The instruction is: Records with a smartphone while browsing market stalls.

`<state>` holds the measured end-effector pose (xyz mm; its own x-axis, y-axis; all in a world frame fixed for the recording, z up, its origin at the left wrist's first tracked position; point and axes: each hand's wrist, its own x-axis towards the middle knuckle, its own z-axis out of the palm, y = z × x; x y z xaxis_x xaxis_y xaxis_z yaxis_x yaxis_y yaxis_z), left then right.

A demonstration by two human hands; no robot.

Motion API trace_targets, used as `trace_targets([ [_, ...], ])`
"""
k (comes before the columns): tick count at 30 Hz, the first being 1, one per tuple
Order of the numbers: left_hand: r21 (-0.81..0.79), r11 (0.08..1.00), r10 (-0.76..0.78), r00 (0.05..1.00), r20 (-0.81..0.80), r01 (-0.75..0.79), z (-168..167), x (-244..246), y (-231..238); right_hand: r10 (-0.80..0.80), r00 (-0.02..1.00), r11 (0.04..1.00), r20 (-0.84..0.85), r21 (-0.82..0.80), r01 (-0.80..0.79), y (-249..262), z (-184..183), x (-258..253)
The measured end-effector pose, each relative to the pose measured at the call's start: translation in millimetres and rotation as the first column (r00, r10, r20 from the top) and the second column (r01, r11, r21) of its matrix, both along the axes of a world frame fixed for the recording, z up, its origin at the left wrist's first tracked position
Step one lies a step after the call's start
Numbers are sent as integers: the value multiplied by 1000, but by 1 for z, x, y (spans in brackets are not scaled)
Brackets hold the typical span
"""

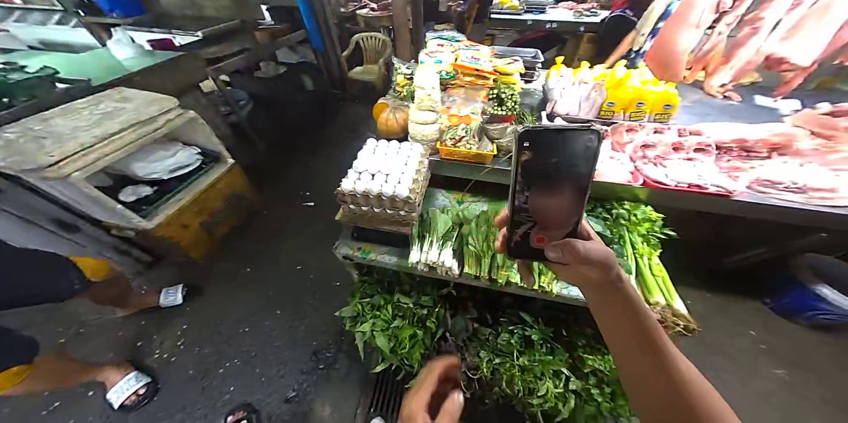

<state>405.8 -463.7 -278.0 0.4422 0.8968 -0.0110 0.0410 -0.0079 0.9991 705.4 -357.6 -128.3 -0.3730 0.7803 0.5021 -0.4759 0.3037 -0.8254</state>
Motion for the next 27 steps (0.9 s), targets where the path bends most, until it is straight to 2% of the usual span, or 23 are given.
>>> trace_targets([
  [1, 117, 989, 85, 994, 69, -93, 26, 12, 13, -15, 999, 999, -35, -37, 14, -10, -3, -5],
  [3, 357, 912, 127, 967, 221, -201, 71, 37, 41, -40, 993, 992, -111, -120, 27, -27, -10, -15],
  [5, 518, 829, 69, 957, 280, -211, 107, 59, 61, -62, 985, 987, -161, -156, 36, -41, -13, -27],
  [7, 577, 801, -11, 960, 280, -160, 128, 76, 72, -92, 977, 985, -194, -162, 61, -50, -16, -35],
  [10, 554, 825, -81, 949, 305, -108, 138, 94, 75, -234, 946, 967, -224, -156, 202, -60, -17, -43],
  [13, 528, 838, -83, 925, 372, -137, 137, 104, 71, -289, 924, 952, -251, -179, 249, -62, -18, -47],
  [24, 467, 850, 32, 909, 416, -244, 134, 112, 65, -267, 926, 959, -266, -165, 229, -59, -24, -51],
  [27, 462, 857, 16, 909, 417, -228, 134, 110, 65, -243, 929, 966, -279, -157, 206, -59, -25, -51],
])
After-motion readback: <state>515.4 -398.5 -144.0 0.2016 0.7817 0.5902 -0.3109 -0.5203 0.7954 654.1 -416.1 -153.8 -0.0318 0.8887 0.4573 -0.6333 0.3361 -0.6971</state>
